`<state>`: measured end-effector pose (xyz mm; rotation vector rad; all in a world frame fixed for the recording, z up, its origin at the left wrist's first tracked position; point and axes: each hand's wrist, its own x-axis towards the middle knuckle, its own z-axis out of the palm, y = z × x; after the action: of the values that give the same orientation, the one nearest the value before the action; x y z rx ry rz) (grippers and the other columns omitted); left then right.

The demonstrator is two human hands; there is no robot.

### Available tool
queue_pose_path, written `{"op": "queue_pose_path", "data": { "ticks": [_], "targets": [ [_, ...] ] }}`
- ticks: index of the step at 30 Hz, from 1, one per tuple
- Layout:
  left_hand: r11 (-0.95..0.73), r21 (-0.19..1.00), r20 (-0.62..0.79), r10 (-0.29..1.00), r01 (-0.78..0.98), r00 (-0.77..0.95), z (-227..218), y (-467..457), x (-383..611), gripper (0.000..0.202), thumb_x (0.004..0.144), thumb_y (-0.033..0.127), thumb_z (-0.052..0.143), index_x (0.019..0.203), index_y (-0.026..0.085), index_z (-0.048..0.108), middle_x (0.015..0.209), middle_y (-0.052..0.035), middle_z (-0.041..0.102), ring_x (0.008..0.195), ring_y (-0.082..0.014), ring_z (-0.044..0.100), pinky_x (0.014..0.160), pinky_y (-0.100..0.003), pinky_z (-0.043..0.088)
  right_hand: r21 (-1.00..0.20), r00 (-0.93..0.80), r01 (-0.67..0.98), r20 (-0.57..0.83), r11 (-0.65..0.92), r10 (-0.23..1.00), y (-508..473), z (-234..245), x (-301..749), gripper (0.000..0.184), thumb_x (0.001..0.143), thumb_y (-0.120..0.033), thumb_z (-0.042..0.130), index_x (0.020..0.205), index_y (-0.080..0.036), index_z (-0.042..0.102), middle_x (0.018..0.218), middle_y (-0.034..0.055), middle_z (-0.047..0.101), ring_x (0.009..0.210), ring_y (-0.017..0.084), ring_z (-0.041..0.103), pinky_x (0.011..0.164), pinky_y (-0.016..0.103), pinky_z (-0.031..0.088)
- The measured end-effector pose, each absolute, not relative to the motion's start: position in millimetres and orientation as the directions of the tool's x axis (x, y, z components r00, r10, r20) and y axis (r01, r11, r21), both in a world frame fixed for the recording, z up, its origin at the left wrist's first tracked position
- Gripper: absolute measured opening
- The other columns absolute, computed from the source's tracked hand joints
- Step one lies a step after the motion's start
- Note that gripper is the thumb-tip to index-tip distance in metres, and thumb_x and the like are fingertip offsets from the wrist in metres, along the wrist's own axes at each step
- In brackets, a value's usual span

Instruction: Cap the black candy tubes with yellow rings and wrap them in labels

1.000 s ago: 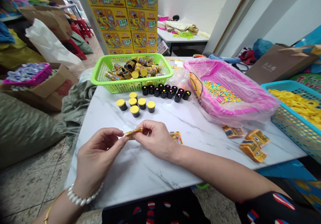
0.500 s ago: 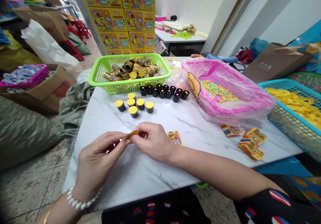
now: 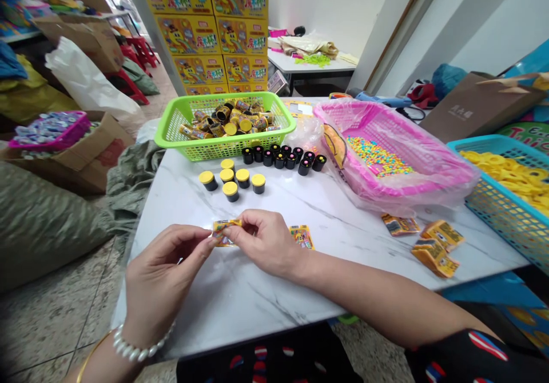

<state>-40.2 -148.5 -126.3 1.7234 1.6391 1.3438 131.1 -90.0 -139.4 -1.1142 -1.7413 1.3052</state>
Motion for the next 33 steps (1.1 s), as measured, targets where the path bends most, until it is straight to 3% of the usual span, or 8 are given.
{"op": "queue_pose_path", "data": {
  "ticks": [5,11,15,18,21,25,29,33],
  "targets": [
    [-0.303,0.736,0.474,0.869,0.606,-0.141,-127.2,-147.9,-40.5,0.014,0.080,0.021,0.073,0.093,0.020,0.070,0.082,0.0002,0.064,0.059,-0.0091,0.052,0.057,-0.024,0.044,-0.937,-0.391,0.296,0.059,0.186,0.918,-91.2,-139.7,130.9,0.025,0.086,-0.038,0.061,0.074,-0.015,0.062,0.064,-0.0021,0.054,0.057,0.009,0.043,0.054,0.023,0.035],
    [-0.288,0.789,0.403,0.909,0.543,-0.103,-126.5,-145.8,-38.8,0.011,0.077,0.021,0.075,0.087,0.020,0.074,0.079,-0.0011,0.065,0.057,-0.0084,0.051,0.052,-0.022,0.042,-0.877,-0.418,0.339,0.183,0.340,0.890,-95.4,-134.2,130.1,0.019,0.086,-0.026,0.060,0.069,-0.016,0.060,0.063,-0.0024,0.053,0.058,0.009,0.045,0.053,0.023,0.034],
    [0.011,0.975,0.027,0.985,0.220,-0.170,-126.4,-140.5,-41.6,0.011,0.075,0.028,0.076,0.073,0.018,0.071,0.064,0.0002,0.063,0.050,-0.0073,0.048,0.047,-0.020,0.038,-0.814,-0.472,0.335,0.291,0.474,0.832,-80.4,-117.6,139.7,0.010,0.082,-0.025,0.064,0.087,-0.017,0.067,0.074,-0.0001,0.061,0.062,0.010,0.052,0.057,0.024,0.040],
    [0.305,0.945,-0.318,0.941,-0.120,-0.112,-125.8,-133.4,-45.2,0.022,0.072,0.035,0.078,0.071,0.016,0.067,0.048,0.0044,0.053,0.040,-0.0040,0.039,0.039,-0.015,0.025,-0.736,-0.287,0.427,0.441,0.525,0.851,-52.0,-112.7,147.7,0.024,0.079,-0.035,0.069,0.096,-0.018,0.065,0.093,0.0051,0.065,0.079,0.016,0.058,0.063,0.027,0.044],
    [0.453,0.854,-0.470,0.883,-0.256,-0.005,-124.7,-128.1,-47.0,0.029,0.065,0.034,0.083,0.081,0.014,0.070,0.051,0.0033,0.056,0.039,-0.0018,0.038,0.038,-0.012,0.021,-0.656,-0.196,0.540,0.512,0.528,0.837,-22.2,-127.5,150.6,0.033,0.072,-0.035,0.075,0.095,-0.018,0.060,0.104,0.0083,0.063,0.097,0.022,0.058,0.069,0.030,0.046],
    [0.549,0.781,-0.545,0.832,-0.299,0.104,-124.7,-124.3,-50.0,0.029,0.069,0.036,0.081,0.079,0.011,0.070,0.044,0.0044,0.049,0.037,-0.0011,0.030,0.034,-0.011,0.015,-0.705,-0.150,0.578,0.403,0.411,0.903,-3.6,-149.6,153.8,0.023,0.071,-0.022,0.071,0.087,-0.019,0.055,0.084,0.0015,0.062,0.077,0.017,0.058,0.070,0.031,0.045],
    [0.551,0.720,-0.557,0.821,-0.422,0.122,-125.1,-119.9,-55.2,0.022,0.070,0.025,0.079,0.080,0.009,0.069,0.051,0.0039,0.050,0.038,-0.0006,0.028,0.032,-0.010,0.013,-0.972,-0.129,0.141,0.171,0.189,0.977,-15.7,-138.5,157.7,0.037,0.069,-0.026,0.073,0.101,-0.019,0.055,0.083,0.0002,0.064,0.074,0.015,0.060,0.070,0.031,0.048],
    [0.534,0.661,-0.559,0.819,-0.528,0.129,-123.0,-117.0,-57.8,0.014,0.071,0.017,0.075,0.080,0.008,0.069,0.057,0.0032,0.051,0.039,0.0001,0.029,0.030,-0.009,0.015,-0.929,-0.469,-0.291,-0.071,-0.229,0.880,-45.1,-122.8,152.6,0.042,0.066,-0.042,0.081,0.097,-0.017,0.065,0.091,0.0039,0.069,0.082,0.017,0.064,0.083,0.036,0.052]
  ]
}}
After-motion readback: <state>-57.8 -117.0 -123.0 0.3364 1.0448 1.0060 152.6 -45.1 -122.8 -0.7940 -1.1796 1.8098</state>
